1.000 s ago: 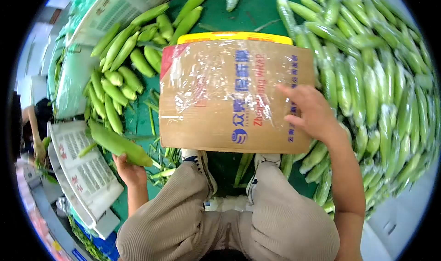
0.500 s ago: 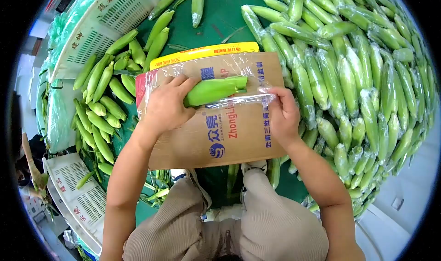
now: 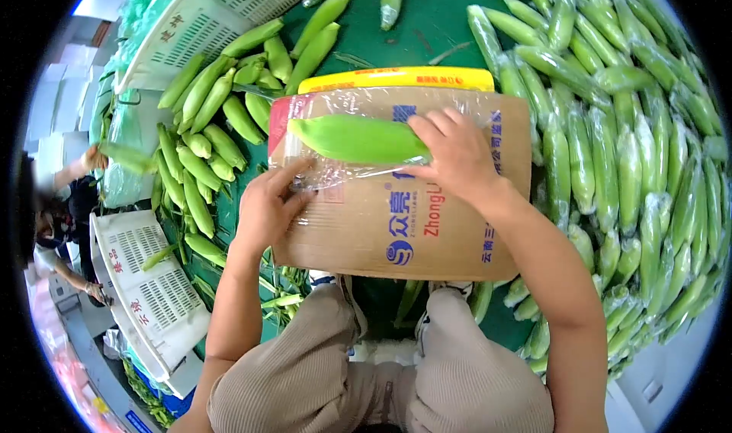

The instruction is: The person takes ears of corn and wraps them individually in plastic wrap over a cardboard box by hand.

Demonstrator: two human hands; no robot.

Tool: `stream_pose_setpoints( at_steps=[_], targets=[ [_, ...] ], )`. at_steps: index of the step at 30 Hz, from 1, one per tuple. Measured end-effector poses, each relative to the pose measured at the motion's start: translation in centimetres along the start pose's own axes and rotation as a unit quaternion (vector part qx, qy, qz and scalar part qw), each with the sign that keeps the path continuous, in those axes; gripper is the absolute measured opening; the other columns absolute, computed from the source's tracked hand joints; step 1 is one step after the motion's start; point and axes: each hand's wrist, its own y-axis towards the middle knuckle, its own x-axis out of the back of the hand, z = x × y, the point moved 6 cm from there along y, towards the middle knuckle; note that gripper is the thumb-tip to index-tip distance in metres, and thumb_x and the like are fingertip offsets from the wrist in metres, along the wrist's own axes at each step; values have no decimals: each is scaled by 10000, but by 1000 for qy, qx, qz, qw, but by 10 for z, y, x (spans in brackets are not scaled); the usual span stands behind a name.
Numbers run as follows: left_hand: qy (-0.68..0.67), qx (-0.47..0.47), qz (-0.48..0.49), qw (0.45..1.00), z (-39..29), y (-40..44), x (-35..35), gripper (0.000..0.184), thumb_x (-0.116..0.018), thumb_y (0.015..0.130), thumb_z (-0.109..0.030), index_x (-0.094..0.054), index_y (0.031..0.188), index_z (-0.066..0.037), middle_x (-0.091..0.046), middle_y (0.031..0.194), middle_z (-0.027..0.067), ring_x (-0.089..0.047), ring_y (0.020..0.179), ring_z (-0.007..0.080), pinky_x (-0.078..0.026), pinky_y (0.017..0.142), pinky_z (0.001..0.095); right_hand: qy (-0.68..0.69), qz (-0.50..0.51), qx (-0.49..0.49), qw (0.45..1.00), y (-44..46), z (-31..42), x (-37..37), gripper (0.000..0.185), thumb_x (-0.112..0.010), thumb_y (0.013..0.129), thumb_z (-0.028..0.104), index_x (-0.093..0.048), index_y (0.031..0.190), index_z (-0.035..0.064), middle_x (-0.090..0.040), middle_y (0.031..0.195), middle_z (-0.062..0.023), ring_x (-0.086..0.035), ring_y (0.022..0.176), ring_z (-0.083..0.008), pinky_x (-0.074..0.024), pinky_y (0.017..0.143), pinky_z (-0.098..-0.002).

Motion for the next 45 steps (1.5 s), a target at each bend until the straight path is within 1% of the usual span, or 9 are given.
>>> stream_pose_setpoints(
  at_steps=[5,9,13,16,22,27,33,37,45],
  targets=[
    [-24,3,-239,971,11,-10,5,164,-647,928,-52,-702,1069,-113,-710,954,147,-685,845,393,-558,717,460,-23,110,-34,993,-12,3,24,572,-879,724,417,-635,1097,58,-680,990,-136,-653,956,-367,-531,831,-482],
    [-229,-162,-346,895,-31,-49,0,339,-522,878,166,-640,1167,32,-741,1215,177,-731,1121,337,-577,982,431,76,258,32,963,-21,30,24,503,-858,767,378,-601,1050,53,-691,968,-177,-670,952,-395,-533,818,-495],
    [-107,-228,-102,962,-69,-62,-36,478,-642,953,-103,-549,1404,22,-592,1429,248,-546,1360,426,-402,1181,516,75,340,26,937,-44,47,0,641,-854,765,446,-620,1219,58,-668,1096,-174,-638,1058,-386,-513,905,-477],
    [-17,-235,-67,970,-89,-48,-22,598,-662,957,-310,-525,1433,24,-532,1514,215,-482,1431,394,-365,1203,517,33,92,100,990,-40,60,28,736,-848,755,488,-590,1320,92,-625,1228,-145,-596,1179,-350,-482,983,-481],
    [170,-166,-293,926,-87,104,39,497,-675,972,-389,-627,1372,-99,-614,1441,128,-575,1330,322,-416,1122,546,-53,33,9,998,20,39,30,841,-843,750,487,-540,1437,109,-551,1379,-130,-548,1262,-327,-452,1034,-467],
    [126,-302,-93,940,-122,92,-1,778,-761,779,-214,-497,1504,-118,-548,1519,109,-466,1457,284,-319,1220,544,34,31,-4,999,55,-25,-1,570,-854,745,282,-610,1186,17,-613,1181,-189,-607,1117,-393,-527,947,-484],
    [135,-229,24,964,-128,96,-5,600,-826,654,-169,-640,1217,-78,-691,1237,152,-642,1157,330,-465,1026,495,228,412,-98,877,69,-26,18,612,-685,906,553,-682,1204,18,-687,1241,-241,-658,1137,-389,-537,952,-452],
    [84,-199,221,951,-138,80,-9,454,-822,636,-251,-665,1011,-51,-702,1016,203,-646,1057,404,-481,964,516,86,58,120,987,72,-37,-17,666,-509,1009,611,-541,1493,154,-518,1550,-149,-450,1450,-358,-377,1175,-516],
    [57,-350,381,854,-141,-40,-45,576,-870,656,-511,-700,987,-72,-704,887,196,-679,856,405,-531,808,491,-44,156,139,977,28,12,-46,608,-445,1013,620,-449,1568,374,-325,1694,74,-151,1607,-265,-60,1251,-677]
  ],
)
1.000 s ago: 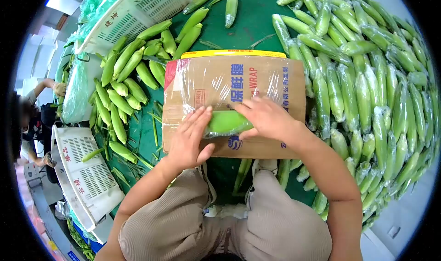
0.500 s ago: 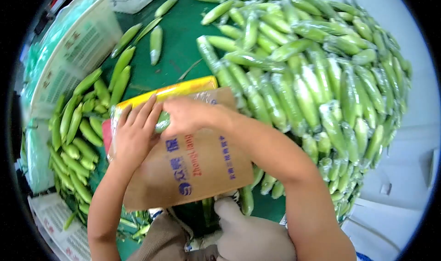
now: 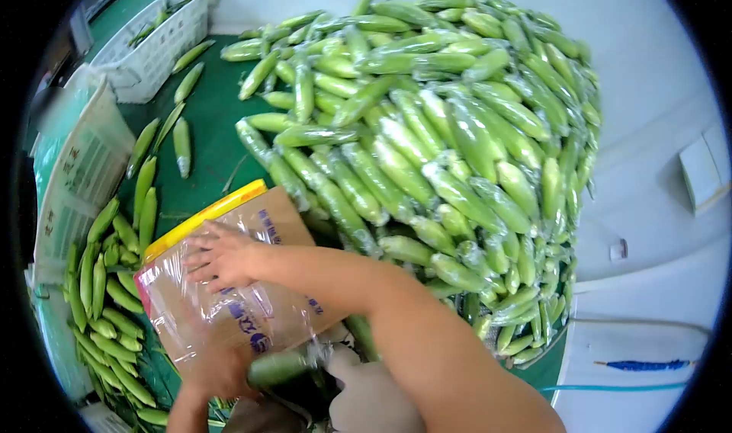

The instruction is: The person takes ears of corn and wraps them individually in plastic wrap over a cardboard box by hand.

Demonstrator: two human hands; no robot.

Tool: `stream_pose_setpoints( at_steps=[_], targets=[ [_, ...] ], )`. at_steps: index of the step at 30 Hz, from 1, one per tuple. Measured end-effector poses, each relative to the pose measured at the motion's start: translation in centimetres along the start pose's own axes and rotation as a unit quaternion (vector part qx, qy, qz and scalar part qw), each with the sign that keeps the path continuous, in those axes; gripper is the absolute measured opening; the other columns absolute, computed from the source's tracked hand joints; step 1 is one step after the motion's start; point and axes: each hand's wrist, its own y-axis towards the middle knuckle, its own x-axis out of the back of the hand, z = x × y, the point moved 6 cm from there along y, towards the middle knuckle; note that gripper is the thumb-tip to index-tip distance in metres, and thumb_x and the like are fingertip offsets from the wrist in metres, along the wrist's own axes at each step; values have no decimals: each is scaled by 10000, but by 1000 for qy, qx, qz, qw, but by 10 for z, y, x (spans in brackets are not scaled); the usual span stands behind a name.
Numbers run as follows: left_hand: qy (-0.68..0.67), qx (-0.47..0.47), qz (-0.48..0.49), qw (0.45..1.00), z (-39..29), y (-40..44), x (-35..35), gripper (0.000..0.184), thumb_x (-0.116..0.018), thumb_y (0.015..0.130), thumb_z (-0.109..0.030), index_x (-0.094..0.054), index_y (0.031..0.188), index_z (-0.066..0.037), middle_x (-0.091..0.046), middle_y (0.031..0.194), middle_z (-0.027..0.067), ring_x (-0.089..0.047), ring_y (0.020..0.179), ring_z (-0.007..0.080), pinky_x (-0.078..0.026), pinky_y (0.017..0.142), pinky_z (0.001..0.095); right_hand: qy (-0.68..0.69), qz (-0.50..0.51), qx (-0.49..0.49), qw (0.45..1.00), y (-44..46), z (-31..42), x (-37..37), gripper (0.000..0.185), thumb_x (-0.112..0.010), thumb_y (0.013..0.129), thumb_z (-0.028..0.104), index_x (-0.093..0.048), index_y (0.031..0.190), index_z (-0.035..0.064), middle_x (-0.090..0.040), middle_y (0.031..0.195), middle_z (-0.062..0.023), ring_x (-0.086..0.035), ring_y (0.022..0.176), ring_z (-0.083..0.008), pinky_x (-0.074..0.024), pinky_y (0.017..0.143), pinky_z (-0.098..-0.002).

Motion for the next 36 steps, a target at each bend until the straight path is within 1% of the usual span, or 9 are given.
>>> stream_pose_setpoints(
  at_steps=[5,9,16,20,21,26,29,33,36],
  targets=[
    [-320,132,257,902,-31,-40,-93,1047,-870,706,-187,-338,1597,-43,-533,1475,241,-532,1349,372,-425,1109,442,-104,-130,-5,986,-9,34,-22,692,-605,953,556,-511,1518,166,-439,1606,-133,-360,1511,-349,-224,1254,-568],
    [-456,77,49,885,-2,-101,-82,1030,-843,791,-217,-272,1641,-110,-311,1661,194,-281,1540,270,-261,1223,370,484,113,2,868,-102,165,42,908,-853,765,497,-500,1457,28,-556,1454,-206,-539,1323,-425,-442,1085,-504],
    [-472,245,-276,800,30,-176,-25,459,-903,758,-85,-747,1175,28,-763,1181,127,-709,1003,174,-567,897,337,660,131,-137,727,-102,176,-16,669,-846,865,220,-532,1428,42,-639,1317,-121,-603,1216,-225,-482,1045,-360],
    [-601,180,-531,570,60,-170,-61,247,-760,900,-152,-690,1083,-4,-740,1166,241,-721,1075,346,-525,1037,453,635,127,-213,732,-90,166,-5,762,-881,836,213,-486,1465,46,-633,1317,-125,-592,1245,-227,-471,1065,-368],
    [-664,60,-678,310,59,-138,-66,226,-717,923,-146,-609,1103,-63,-752,1008,205,-733,1028,341,-573,949,481,621,130,-230,738,-89,169,-6,788,-885,832,215,-467,1478,45,-634,1311,-127,-595,1243,-230,-471,1065,-369],
    [-530,115,-691,478,74,-83,-31,443,-743,918,-98,-529,1305,-71,-697,1114,108,-691,1059,243,-558,928,370,788,41,-320,525,-57,185,0,888,-832,775,41,-348,1517,108,-637,1165,-135,-684,705,-223,-568,519,-336],
    [-373,278,-701,540,165,-121,-47,313,-755,944,-202,-678,1196,-33,-722,1070,74,-667,994,173,-528,889,313,778,-165,-376,477,-77,98,38,946,-771,797,-3,-294,1600,141,-595,1280,-126,-681,855,-237,-577,615,-334],
    [-185,567,-754,274,361,-293,-155,423,-716,955,-384,-687,1122,3,-722,1043,177,-675,902,342,-541,863,454,451,-460,-441,625,-215,-163,132,663,-667,919,101,-409,1530,94,-584,1357,-128,-620,1074,-255,-529,849,-394],
    [-217,693,-560,400,425,-349,-195,842,-636,944,-645,-533,1438,29,-640,1334,287,-588,1282,436,-455,1097,475,447,-614,-327,562,-321,-310,225,491,-588,1011,179,-495,1478,58,-575,1414,-130,-574,1238,-268,-494,1024,-439]
  ],
)
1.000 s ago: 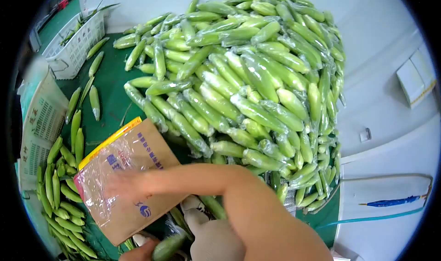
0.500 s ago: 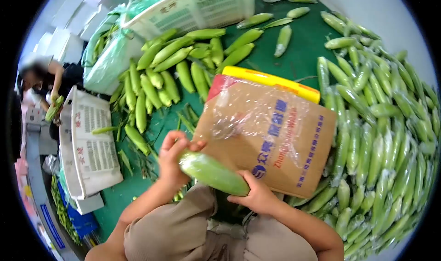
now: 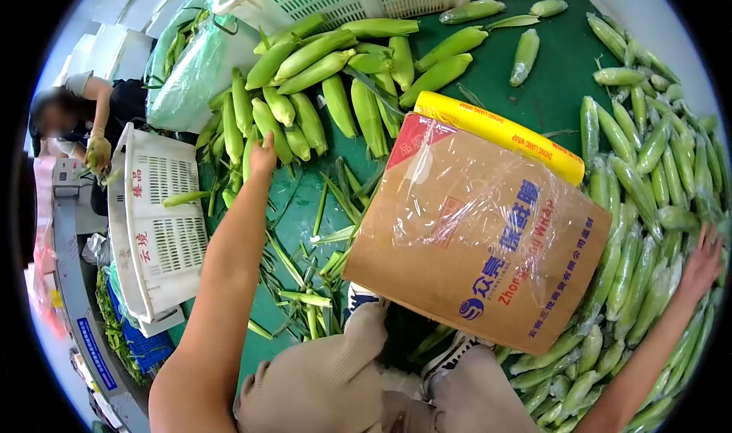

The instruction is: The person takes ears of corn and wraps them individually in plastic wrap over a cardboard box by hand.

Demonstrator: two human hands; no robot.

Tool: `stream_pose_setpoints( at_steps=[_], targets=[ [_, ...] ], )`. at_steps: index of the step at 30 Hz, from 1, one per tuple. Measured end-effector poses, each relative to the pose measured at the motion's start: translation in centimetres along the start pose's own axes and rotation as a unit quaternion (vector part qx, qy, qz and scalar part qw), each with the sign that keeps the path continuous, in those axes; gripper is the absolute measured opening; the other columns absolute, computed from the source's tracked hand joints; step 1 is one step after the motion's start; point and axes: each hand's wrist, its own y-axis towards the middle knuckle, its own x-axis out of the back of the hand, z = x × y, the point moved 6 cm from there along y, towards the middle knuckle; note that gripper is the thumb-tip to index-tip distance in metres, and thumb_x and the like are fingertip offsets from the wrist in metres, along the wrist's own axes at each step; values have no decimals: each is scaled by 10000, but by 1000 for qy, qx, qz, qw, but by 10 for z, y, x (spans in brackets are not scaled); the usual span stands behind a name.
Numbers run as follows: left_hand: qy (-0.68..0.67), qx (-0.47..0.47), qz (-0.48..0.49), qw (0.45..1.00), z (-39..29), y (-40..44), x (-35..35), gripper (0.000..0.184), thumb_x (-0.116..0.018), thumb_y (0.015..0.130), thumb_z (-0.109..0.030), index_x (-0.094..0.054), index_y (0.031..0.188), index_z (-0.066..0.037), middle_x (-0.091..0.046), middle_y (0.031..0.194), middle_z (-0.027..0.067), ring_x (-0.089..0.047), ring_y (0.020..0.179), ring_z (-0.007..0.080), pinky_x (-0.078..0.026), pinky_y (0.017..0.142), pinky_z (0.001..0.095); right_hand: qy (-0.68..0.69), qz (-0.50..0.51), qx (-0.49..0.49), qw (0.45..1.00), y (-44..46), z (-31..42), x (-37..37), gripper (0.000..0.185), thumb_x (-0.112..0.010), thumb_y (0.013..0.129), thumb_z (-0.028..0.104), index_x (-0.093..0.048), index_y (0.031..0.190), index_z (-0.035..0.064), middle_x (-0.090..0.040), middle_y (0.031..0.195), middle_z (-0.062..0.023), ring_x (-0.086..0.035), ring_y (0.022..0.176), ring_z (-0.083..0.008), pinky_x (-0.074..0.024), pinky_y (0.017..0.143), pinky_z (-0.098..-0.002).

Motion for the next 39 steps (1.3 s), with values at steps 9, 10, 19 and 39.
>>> stream_pose_setpoints(
  at_steps=[9,10,19,39],
  targets=[
    [-600,257,252,715,4,-54,9,427,-687,860,-204,-575,1250,-73,-668,1035,124,-659,900,297,-590,802,424,-505,577,57,640,-318,-56,-167,769,-874,752,236,-578,1461,197,-609,1248,-100,-578,1154,-288,-471,974,-415],
    [-613,180,274,719,-26,-96,23,511,-670,816,-151,-552,1306,-67,-664,1118,135,-663,962,312,-591,842,439,-538,561,89,623,-327,-56,-168,768,-867,753,264,-580,1464,222,-601,1163,-88,-572,1108,-286,-466,925,-425],
    [27,-655,181,733,-326,-397,57,721,-743,705,-22,-609,1396,-180,-663,1216,117,-639,1117,324,-546,922,430,-434,511,247,699,-367,-78,-188,225,-682,891,75,-708,1113,96,-595,842,-95,-606,823,-278,-475,787,-398],
    [45,-571,100,814,-243,-358,43,226,-780,841,-244,-787,1064,-209,-686,798,6,-655,746,247,-479,664,397,-449,404,280,746,-363,-83,-263,753,-923,626,385,-644,1292,173,-618,1011,-71,-598,1016,-309,-456,881,-449]
  ],
)
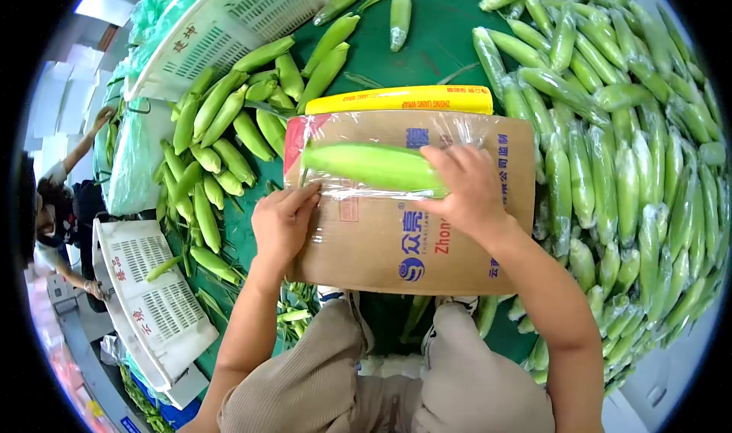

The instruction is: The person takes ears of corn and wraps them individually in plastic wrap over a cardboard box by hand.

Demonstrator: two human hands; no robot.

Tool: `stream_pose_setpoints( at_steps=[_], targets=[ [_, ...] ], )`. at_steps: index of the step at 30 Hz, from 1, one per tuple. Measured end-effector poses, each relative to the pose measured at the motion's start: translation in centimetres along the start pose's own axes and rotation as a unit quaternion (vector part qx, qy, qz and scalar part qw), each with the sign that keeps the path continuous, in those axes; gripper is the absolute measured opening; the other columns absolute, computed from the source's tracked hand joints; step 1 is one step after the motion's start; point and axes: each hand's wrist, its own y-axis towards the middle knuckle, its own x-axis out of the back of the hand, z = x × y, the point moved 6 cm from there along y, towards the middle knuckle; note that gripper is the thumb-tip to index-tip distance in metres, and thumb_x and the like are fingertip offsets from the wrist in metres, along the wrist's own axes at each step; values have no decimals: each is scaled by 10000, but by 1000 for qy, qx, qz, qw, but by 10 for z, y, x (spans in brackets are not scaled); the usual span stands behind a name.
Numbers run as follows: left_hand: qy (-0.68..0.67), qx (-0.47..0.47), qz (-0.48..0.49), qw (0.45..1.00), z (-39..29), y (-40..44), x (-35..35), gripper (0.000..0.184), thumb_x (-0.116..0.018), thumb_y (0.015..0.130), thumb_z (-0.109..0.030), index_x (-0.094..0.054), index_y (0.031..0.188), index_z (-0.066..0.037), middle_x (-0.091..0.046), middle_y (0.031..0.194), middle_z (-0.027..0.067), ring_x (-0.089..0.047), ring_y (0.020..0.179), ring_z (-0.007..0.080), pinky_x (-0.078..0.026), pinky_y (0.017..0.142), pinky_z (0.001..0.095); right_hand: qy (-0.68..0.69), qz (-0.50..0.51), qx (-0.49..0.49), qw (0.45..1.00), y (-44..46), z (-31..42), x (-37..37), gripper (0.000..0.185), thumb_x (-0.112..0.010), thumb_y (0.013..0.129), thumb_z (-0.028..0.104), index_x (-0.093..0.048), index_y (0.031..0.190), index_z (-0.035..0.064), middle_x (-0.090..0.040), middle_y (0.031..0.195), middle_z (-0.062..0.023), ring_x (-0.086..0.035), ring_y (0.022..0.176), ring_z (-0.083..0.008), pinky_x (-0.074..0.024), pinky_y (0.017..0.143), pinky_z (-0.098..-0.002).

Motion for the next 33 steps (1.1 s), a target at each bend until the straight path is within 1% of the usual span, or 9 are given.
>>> stream_pose_setpoints(
  at_steps=[3,6,10,11,14,17,24,29,33],
  targets=[
    [135,1,-58,989,-10,-7,11,195,-775,783,-187,-755,970,-238,-678,949,-42,-630,938,205,-436,787,392,-41,-26,-10,999,4,8,36,736,-921,631,387,-659,1272,135,-660,970,-106,-642,957,-327,-483,845,-452],
    [158,-11,-204,966,-29,-21,44,193,-777,759,-167,-736,936,-232,-655,976,-36,-610,997,224,-407,841,409,20,188,38,981,-10,2,31,724,-907,643,415,-669,1250,101,-676,932,-144,-664,877,-357,-516,772,-454],
    [69,-57,-221,971,-50,-35,59,226,-769,705,-120,-727,911,-202,-651,961,-16,-624,919,226,-421,837,430,143,254,45,955,-21,26,16,670,-851,712,485,-682,1211,70,-677,894,-150,-670,835,-394,-534,771,-489],
    [20,-100,-203,974,-54,-31,52,189,-742,718,-101,-727,885,-190,-634,908,-1,-614,822,200,-441,740,374,176,338,18,924,-19,34,9,668,-830,741,499,-679,1216,55,-684,957,-146,-669,889,-384,-536,809,-484],
    [-35,-123,-61,990,-66,15,19,266,-753,793,-103,-701,1051,-142,-687,878,68,-653,703,296,-519,614,436,132,335,22,933,-13,42,-12,672,-833,755,484,-664,1243,54,-686,1052,-157,-663,962,-373,-532,846,-473],
    [-19,-57,47,997,-73,31,0,261,-737,862,-154,-675,1109,-95,-715,939,104,-692,813,340,-556,746,471,143,195,-50,969,-13,42,0,670,-765,845,510,-625,1277,18,-655,1178,-172,-642,1018,-372,-524,870,-480],
    [-74,-129,6,989,-87,-8,-8,478,-720,910,-381,-631,1225,-34,-671,1225,161,-615,1219,360,-442,1064,475,-22,94,46,994,-34,59,7,694,-868,750,373,-603,1305,52,-596,1144,-108,-603,1040,-295,-512,860,-429],
    [-62,-50,62,995,-87,-5,-20,457,-687,940,-387,-615,1192,-13,-616,1114,169,-585,1018,392,-427,944,496,44,132,30,990,-28,48,-1,675,-914,677,279,-624,1246,62,-544,1042,-114,-611,956,-305,-539,823,-417],
    [-155,-73,23,985,-92,-46,-16,554,-747,883,-409,-601,1214,10,-634,1220,178,-587,1141,380,-444,1008,504,134,178,34,974,-36,50,1,639,-918,676,283,-654,1204,39,-556,1047,-128,-624,941,-338,-536,825,-431]
  ],
)
